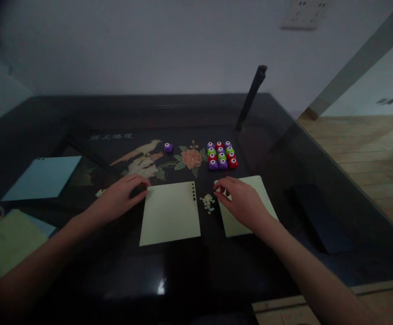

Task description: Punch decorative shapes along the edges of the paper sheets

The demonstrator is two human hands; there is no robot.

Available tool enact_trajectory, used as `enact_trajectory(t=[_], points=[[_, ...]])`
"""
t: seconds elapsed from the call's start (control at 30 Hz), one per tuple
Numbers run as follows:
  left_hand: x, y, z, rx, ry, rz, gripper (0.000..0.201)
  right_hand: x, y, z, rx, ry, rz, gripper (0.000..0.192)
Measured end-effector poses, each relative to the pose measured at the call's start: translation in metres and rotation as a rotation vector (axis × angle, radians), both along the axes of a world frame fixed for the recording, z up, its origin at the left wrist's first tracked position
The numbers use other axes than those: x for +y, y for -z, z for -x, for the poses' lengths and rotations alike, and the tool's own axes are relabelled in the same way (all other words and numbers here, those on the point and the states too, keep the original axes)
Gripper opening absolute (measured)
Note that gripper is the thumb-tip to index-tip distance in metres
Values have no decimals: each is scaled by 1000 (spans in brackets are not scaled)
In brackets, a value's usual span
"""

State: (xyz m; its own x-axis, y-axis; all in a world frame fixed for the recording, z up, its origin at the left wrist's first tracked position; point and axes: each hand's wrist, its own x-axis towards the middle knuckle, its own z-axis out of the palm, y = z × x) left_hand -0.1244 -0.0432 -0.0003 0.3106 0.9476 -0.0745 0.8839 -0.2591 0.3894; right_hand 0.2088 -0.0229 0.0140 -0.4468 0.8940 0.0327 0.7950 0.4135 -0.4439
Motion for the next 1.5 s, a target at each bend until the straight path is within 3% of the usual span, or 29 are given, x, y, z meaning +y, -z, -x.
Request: enact_trajectory(t=[0.17,0.37,0.6,0.9,1.03,1.13,1.2,1.33,1.5], points=[[2,6,1,11,-1,-29,22,25,11,28,-52,-148,29,16],[2,11,0,-6,-40,10,28,48,23,51,-109,-195,37,20],[3,18,-4,-62,-32,27,32,48,32,55,-80,-226,98,33],[4,20,-2,-151,-55,67,24,49,33,55,-38,-227,179,31],[3,17,-4,-165,-41,52,15,47,30,55,-17,-219,207,32],[3,12,-5,-179,-52,132,5,47,26,55,3,-201,232,43],[4,9,-4,-247,-69,182,6,47,23,55,47,-190,275,45],[8,0,2,-517,-127,272,14,50,14,53,173,-174,423,11],[13,-8,6,-799,-233,390,26,51,4,49,428,-125,677,18]])
